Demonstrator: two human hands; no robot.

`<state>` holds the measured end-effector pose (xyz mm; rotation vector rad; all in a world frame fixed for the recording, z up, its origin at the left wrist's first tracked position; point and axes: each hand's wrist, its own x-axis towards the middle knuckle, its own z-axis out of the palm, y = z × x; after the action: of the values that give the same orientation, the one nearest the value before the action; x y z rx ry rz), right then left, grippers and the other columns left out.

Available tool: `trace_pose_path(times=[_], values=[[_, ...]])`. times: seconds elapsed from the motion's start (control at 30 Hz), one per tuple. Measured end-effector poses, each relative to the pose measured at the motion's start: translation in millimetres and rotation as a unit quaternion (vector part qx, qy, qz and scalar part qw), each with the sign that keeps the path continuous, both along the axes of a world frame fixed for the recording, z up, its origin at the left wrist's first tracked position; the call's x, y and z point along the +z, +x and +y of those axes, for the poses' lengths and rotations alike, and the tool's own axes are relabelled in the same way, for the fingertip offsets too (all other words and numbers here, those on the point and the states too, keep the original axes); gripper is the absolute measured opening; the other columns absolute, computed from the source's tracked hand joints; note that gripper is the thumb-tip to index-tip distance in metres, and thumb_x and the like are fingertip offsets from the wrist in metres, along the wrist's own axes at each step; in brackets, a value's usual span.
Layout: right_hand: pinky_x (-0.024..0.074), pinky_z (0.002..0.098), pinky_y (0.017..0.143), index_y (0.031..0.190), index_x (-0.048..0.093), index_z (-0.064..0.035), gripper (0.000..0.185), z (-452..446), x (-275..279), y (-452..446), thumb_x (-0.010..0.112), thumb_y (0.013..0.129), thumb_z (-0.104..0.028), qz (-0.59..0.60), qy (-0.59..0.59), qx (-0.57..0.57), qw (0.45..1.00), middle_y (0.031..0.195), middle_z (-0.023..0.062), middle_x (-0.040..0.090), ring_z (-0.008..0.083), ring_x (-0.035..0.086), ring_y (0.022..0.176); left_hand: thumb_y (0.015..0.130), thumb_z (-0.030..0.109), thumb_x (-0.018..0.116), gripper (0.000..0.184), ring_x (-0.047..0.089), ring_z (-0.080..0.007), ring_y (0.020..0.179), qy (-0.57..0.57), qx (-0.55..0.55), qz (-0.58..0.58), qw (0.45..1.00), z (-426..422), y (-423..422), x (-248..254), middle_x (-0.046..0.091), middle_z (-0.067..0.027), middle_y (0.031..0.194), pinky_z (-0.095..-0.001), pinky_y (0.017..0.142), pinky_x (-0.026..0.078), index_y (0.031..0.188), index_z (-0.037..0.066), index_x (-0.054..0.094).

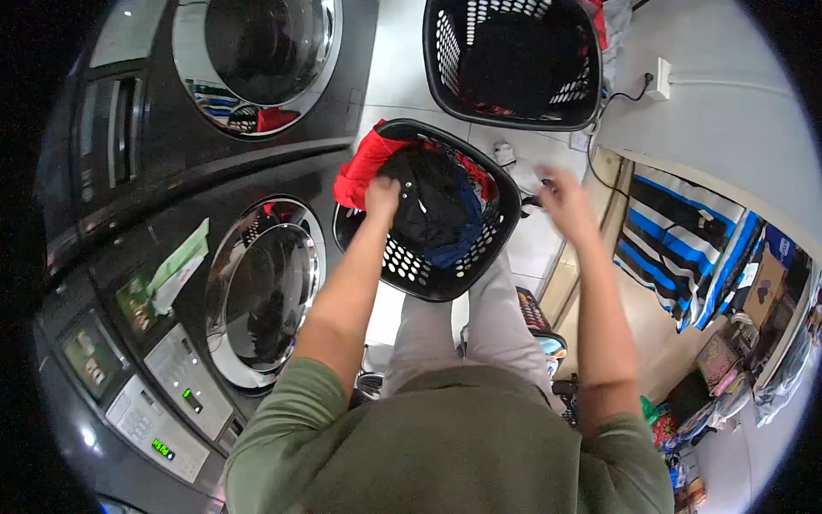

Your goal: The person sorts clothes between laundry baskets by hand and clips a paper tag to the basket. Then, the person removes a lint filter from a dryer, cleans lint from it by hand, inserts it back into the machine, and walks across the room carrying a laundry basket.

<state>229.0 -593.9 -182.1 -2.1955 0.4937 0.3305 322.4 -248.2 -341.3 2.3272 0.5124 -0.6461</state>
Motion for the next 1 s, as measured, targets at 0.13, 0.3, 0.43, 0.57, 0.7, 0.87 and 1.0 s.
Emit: trace_pose_path(times=[0.13, 0.3, 0.43, 0.57, 0.7, 0.87, 1.0], values=[[0.0519, 0.0337, 0.075, 0.110, 0.065, -0.0023, 0.028, 87.4, -33.7, -49.5, 0.067, 0.083, -0.009, 0.073, 0.139, 0.043, 0.987, 0.095, 0.0139, 0.067, 0.0235, 0.065, 0.083, 0.073, 0.034, 0.081, 0.073, 0.060, -0.0321, 0.110, 0.045, 0.259, 0.141, 0.954, -2.6, -92.7, -78.7, 0.062, -0.0168, 0.119, -0.0381, 0.097, 0.045, 0.128, -0.004, 0.051], [0.0510, 0.0379, 0.083, 0.105, 0.065, -0.0020, 0.027, 116.2, -58.0, -56.0, 0.071, 0.080, -0.011, 0.044, 0.151, 0.135, 0.978, 0.102, 0.0171, 0.062, 0.0317, 0.062, 0.095, 0.092, 0.014, 0.060, 0.036, 0.062, -0.0203, 0.095, -0.352, 0.245, 0.180, 0.885, -18.1, -104.9, -47.1, 0.063, -0.0105, 0.112, -0.0344, 0.088, 0.047, 0.122, -0.003, 0.053], [0.0516, 0.0359, 0.079, 0.135, 0.045, -0.0087, 0.055, 106.4, -102.4, -61.3, 0.065, 0.090, -0.033, 0.120, 0.238, -0.186, 0.946, 0.112, 0.0153, 0.060, 0.0252, 0.062, 0.098, 0.085, 0.024, 0.068, 0.044, 0.059, -0.0328, 0.102, -0.219, -0.194, 0.132, 0.947, -33.2, -135.0, 156.5, 0.061, -0.0184, 0.112, -0.0360, 0.095, 0.044, 0.118, -0.002, 0.055], [0.0525, 0.0360, 0.087, 0.147, 0.029, -0.0167, 0.079, 126.7, -60.0, -68.2, 0.073, 0.084, -0.033, 0.220, 0.648, -0.327, 0.652, 0.124, 0.0157, 0.057, 0.0254, 0.060, 0.106, 0.086, 0.029, 0.066, 0.034, 0.053, -0.0336, 0.116, -0.420, -0.546, 0.141, 0.711, 15.4, -176.4, 256.8, 0.057, -0.0230, 0.118, -0.0376, 0.100, 0.041, 0.104, 0.001, 0.064], [0.0492, 0.0416, 0.092, 0.134, 0.049, -0.0099, 0.065, 131.8, 48.3, -70.0, 0.076, 0.079, -0.032, 0.284, 0.658, -0.093, 0.691, 0.116, 0.0143, 0.063, 0.0274, 0.060, 0.109, 0.089, 0.013, 0.056, 0.023, 0.059, -0.0331, 0.107, -0.185, -0.431, 0.278, 0.838, 86.7, -133.3, 264.4, 0.062, -0.0177, 0.116, -0.0392, 0.094, 0.045, 0.107, 0.001, 0.064], [0.0464, 0.0400, 0.087, 0.103, 0.065, -0.0020, 0.038, 153.3, 206.9, -61.9, 0.074, 0.075, -0.026, 0.110, 0.178, 0.581, 0.787, 0.101, 0.0145, 0.067, 0.0303, 0.063, 0.097, 0.085, 0.012, 0.060, 0.033, 0.053, -0.0345, 0.116, -0.386, -0.017, -0.284, 0.877, 82.5, -56.6, 336.3, 0.056, -0.0182, 0.117, -0.0426, 0.101, 0.040, 0.116, 0.005, 0.054], [0.0457, 0.0381, 0.080, 0.084, 0.070, -0.0064, 0.030, 156.6, 299.6, -82.1, 0.076, 0.068, -0.031, 0.049, -0.069, 0.529, 0.844, 0.081, 0.0083, 0.063, 0.0282, 0.061, 0.083, 0.084, 0.036, 0.068, 0.060, 0.055, -0.0330, 0.114, -0.309, -0.504, -0.209, 0.779, 33.5, -64.2, 401.0, 0.054, -0.0173, 0.125, -0.0399, 0.099, 0.043, 0.132, 0.005, 0.048]])
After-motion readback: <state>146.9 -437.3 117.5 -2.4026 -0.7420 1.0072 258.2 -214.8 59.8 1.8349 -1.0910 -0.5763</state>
